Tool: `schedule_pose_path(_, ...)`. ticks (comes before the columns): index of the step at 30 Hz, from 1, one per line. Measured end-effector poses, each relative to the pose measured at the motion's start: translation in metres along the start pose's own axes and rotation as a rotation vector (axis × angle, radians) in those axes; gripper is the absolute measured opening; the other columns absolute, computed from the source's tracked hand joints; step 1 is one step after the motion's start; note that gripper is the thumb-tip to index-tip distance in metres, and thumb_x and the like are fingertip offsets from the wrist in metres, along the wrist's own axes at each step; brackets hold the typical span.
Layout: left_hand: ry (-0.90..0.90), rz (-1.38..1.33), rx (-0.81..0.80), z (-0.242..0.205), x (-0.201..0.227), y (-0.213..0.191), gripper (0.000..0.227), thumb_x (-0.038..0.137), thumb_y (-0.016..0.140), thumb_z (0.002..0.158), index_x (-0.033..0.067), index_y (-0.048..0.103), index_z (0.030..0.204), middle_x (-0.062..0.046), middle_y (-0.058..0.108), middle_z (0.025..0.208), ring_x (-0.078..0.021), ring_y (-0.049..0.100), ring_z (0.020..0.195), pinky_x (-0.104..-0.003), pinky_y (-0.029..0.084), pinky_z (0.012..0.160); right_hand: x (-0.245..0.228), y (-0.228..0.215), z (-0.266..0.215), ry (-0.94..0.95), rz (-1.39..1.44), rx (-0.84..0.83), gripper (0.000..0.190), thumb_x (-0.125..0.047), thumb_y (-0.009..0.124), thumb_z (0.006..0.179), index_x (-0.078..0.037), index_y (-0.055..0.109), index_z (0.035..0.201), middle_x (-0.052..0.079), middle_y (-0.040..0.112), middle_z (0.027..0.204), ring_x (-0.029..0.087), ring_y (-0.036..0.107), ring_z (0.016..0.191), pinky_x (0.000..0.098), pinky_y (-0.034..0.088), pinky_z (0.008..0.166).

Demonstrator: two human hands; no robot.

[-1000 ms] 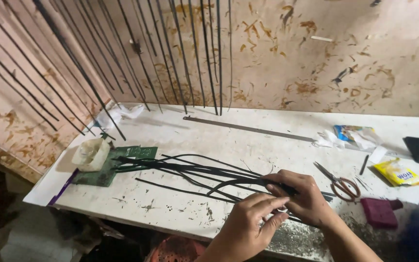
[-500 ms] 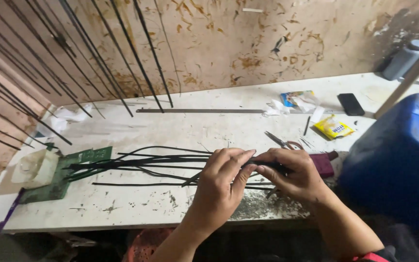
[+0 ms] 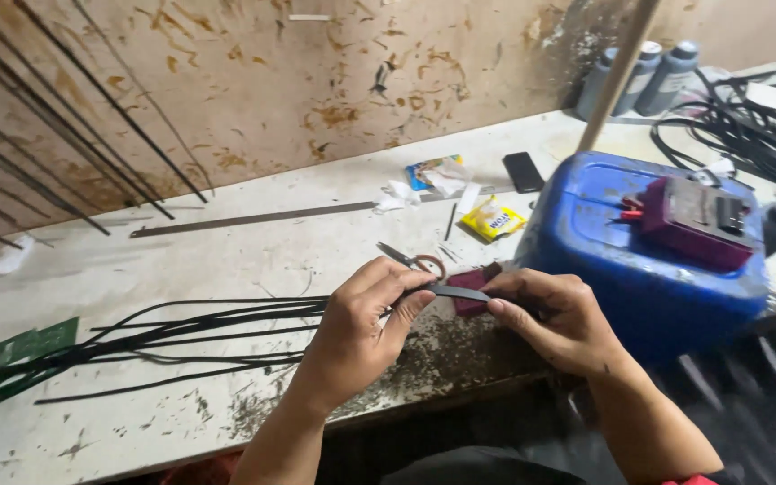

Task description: The person repeatedly picks up black cables, rubs them against a small device on a blue container, and then hangs them on a wall rack using colorful clothespins. The process is repeated for multiple cables.

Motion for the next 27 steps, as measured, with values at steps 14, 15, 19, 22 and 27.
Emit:
schedule_pose_path(14,-0.127,-0.110,-0.090,0.044,0.006,0.074,0.012,0.011,0.068,0.097,0.0024,0.074,0.102,-0.014,0.069,0.080,-0.0317,0.073,0.071,-0.038,0.056,0.061,0.022,-0.073,-0.034,0.071,0.036,0.067,0.017,-0.010,0.066,0.093,-0.001,0.079,0.100,0.011,0.072,0.057,0.015,0.061,0.050,0.0320,0.052,0.049)
schedule_pose_path(15,-0.127,-0.104,-0.117,0.045,0.006,0.076,0.012,0.012,0.067,0.098,0.0028,0.073,0.102,-0.014,0.069,0.080,-0.0330,0.072,0.070,-0.038,0.056,0.059,0.019,-0.073,-0.036,0.081,-0.002,0.075,0.017,-0.010,0.065,0.094,-0.002,0.079,0.098,0.010,0.070,0.056,0.016,0.059,0.049,0.0323,0.051,0.048)
schedule_pose_path(19,-0.121,-0.149,-0.162,0.051,0.005,0.083,0.012,0.012,0.066,0.098,0.0039,0.073,0.104,-0.014,0.069,0.078,-0.0304,0.071,0.069,-0.037,0.054,0.057,0.011,-0.076,-0.038,0.094,-0.082,0.120,0.016,-0.010,0.065,0.094,-0.003,0.079,0.098,0.010,0.071,0.058,0.017,0.060,0.049,0.0327,0.052,0.049)
schedule_pose_path(22,-0.109,-0.250,-0.224,0.057,0.005,0.092,0.014,0.012,0.065,0.098,0.0012,0.073,0.104,-0.016,0.069,0.077,-0.0284,0.070,0.066,-0.036,0.053,0.057,0.005,-0.074,-0.034,0.120,-0.105,0.145,0.016,-0.010,0.065,0.094,-0.004,0.080,0.097,0.010,0.071,0.057,0.019,0.061,0.048,0.0339,0.053,0.049)
schedule_pose_path(27,-0.121,-0.363,-0.309,0.057,-0.012,0.088,0.013,0.007,0.066,0.095,0.0023,0.074,0.104,-0.016,0.071,0.083,-0.0288,0.071,0.075,-0.037,0.055,0.064,-0.005,-0.071,-0.027,0.101,-0.099,0.133,0.013,-0.009,0.069,0.091,-0.003,0.079,0.095,0.012,0.074,0.065,0.020,0.066,0.053,0.0343,0.056,0.053)
Point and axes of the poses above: each hand's wrist, its own z-axis towards the middle knuckle, its own y-axis out of the palm, x = y × z, the point moved 7 cm from there along z, towards the middle knuckle
